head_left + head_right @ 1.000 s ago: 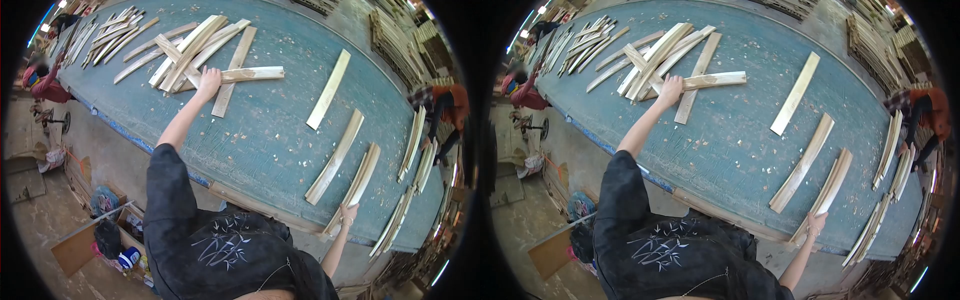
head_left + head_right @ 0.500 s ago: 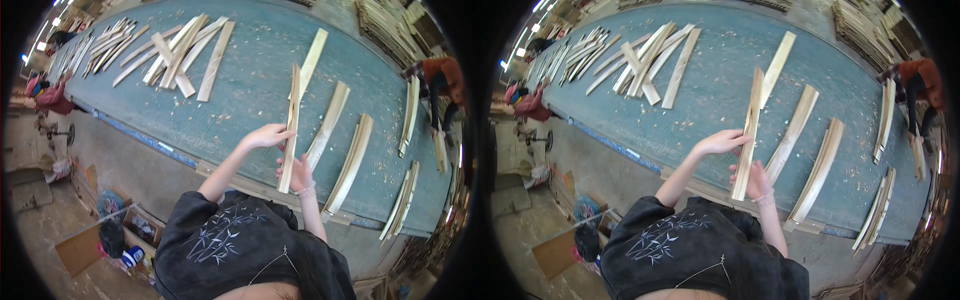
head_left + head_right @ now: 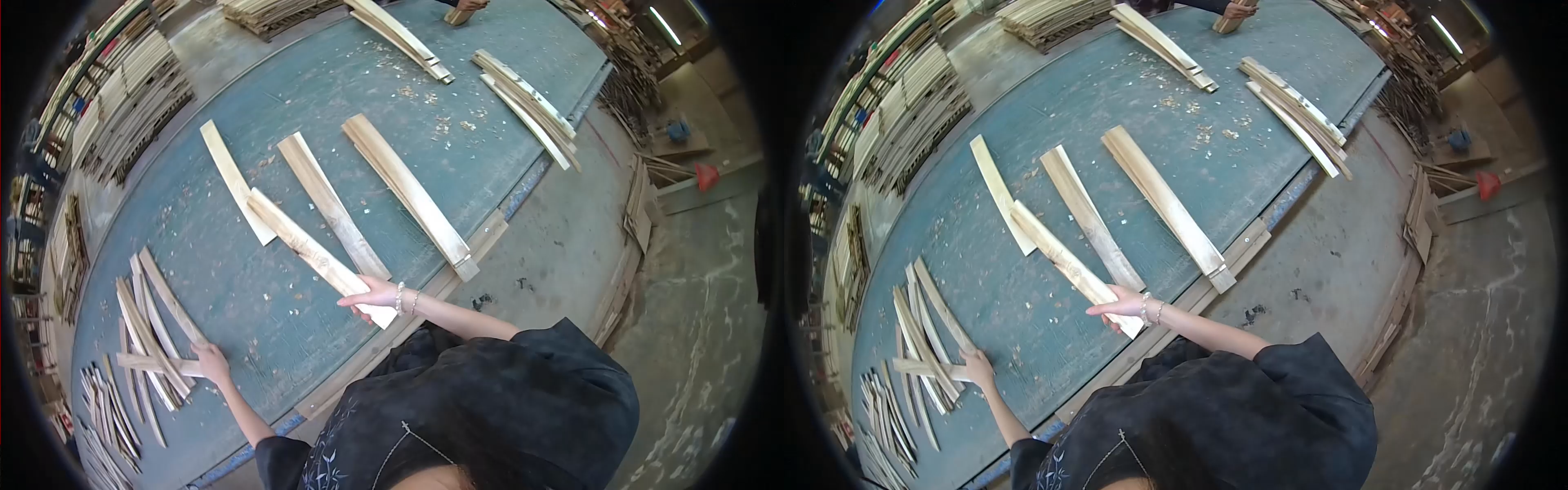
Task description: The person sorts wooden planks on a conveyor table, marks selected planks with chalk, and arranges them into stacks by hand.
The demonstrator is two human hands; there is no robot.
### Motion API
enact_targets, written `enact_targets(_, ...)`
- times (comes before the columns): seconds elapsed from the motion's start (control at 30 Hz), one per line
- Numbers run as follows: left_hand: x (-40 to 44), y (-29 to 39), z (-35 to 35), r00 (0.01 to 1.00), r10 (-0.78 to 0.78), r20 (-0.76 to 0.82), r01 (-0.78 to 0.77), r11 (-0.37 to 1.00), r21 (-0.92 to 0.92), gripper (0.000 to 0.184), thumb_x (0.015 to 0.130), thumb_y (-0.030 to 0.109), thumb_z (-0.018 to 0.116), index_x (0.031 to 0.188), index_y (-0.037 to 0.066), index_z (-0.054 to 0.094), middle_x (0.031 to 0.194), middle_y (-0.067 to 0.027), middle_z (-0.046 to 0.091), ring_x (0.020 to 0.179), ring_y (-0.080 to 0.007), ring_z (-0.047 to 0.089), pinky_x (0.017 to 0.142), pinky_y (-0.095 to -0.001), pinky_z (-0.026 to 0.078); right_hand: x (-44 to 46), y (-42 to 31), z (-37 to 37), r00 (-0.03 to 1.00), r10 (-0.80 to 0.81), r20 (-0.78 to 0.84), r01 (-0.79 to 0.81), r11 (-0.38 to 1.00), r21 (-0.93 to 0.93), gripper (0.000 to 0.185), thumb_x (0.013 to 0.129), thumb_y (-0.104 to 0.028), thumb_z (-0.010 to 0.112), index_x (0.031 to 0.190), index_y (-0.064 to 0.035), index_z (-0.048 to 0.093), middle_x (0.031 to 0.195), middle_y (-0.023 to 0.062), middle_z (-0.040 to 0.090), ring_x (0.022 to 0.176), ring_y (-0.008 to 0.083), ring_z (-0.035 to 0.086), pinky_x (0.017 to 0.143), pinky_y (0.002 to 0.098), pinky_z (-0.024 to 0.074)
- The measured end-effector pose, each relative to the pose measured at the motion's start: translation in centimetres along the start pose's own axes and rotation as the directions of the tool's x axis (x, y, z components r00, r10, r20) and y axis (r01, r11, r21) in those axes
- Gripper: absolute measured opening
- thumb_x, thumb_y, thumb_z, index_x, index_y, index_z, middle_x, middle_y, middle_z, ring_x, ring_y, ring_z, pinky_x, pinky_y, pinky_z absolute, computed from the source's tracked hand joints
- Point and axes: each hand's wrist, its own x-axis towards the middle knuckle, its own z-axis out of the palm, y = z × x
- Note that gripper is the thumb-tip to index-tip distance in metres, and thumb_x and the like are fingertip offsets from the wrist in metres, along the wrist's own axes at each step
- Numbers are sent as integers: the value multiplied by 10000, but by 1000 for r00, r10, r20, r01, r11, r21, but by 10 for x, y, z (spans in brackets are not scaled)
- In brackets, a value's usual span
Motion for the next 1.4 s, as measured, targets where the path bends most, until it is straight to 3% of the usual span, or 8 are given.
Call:
enact_targets(0.07, -2, -24, 22, 907, 110, -406, -82, 993, 85, 608, 779, 362, 482, 1218, -10, 286, 1082, -268, 435, 931, -375, 477, 733, -437, 410, 0, -2, 5, 996, -80, -41, 71, 980, -185, 411, 723, -295, 646, 974, -62, 419, 631, 26, 510, 440, 89, 507, 383, 229, 439)
enact_targets(0.43, 21, -28, 1, 901, 347, -262, -307, 934, 180, 580, 784, 306, 500, 1241, 27, 277, 940, -211, 506, 877, -354, 489, 659, -410, 426, 15, 16, 41, 965, -250, -82, 180, 855, -487, 598, 719, -386, 624, 1142, -32, 392, 603, 32, 504, 404, 91, 492, 376, 223, 415)
enact_targets(0.53, -8, 8, -24, 985, 142, -95, -170, 868, -466, 558, 829, 291, 466, 1251, 2, 241, 885, -143, 524, 816, -296, 521, 670, -389, 421, 12, 14, 52, 943, -314, -109, 199, 796, -572, 617, 722, -432, 598, 1181, -70, 399, 600, 31, 525, 414, 96, 497, 399, 227, 418)
enact_targets(0.63, -66, 39, -37, 919, 359, 161, 173, -1, -985, 599, 818, 372, 468, 1263, 38, 245, 934, -94, 515, 853, -236, 510, 781, -395, 411, 15, 16, 58, 929, -336, -155, 186, 787, -589, 606, 722, -466, 582, 1168, -90, 417, 589, 37, 523, 424, 86, 497, 415, 222, 422)
enact_targets(0.73, -152, 119, -63, 710, 672, 211, 691, -610, -387, 667, 780, 470, 484, 1248, 42, 278, 957, -95, 513, 888, -226, 492, 881, -397, 354, 9, 3, 62, 950, -270, -156, 125, 788, -603, 609, 735, -514, 532, 1154, -85, 428, 623, 84, 560, 493, 165, 555, 481, 273, 456)
enact_targets(0.8, -163, 153, -37, 746, 636, 197, 664, -688, -292, 706, 770, 514, 475, 1224, 4, 298, 952, -106, 515, 886, -229, 491, 910, -405, 315, 13, 14, 58, 914, -382, -138, 190, 703, -686, 604, 744, -522, 507, 1149, -81, 429, 649, 115, 573, 549, 223, 573, 518, 304, 462)
enact_targets(0.9, -187, 198, -22, 887, 143, 439, 462, -228, -857, 702, 779, 526, 456, 1194, -25, 328, 936, -107, 519, 870, -207, 494, 893, -369, 340, -3, 12, 49, 864, -490, -113, 196, 536, -821, 648, 763, -543, 442, 1211, -80, 368, 702, 201, 580, 680, 351, 577, 612, 384, 455)
enact_targets(1.4, -369, 520, 10, 898, 425, 117, 118, 23, -993, 321, 841, 154, 463, 1082, -47, 398, 997, -139, 531, 826, -206, 558, 715, -301, 468, -201, -61, -220, 665, -741, 96, 218, 69, -973, 788, 699, -547, 521, 1196, 35, 337, 950, 215, 465, 913, 300, 463, 821, 381, 359)
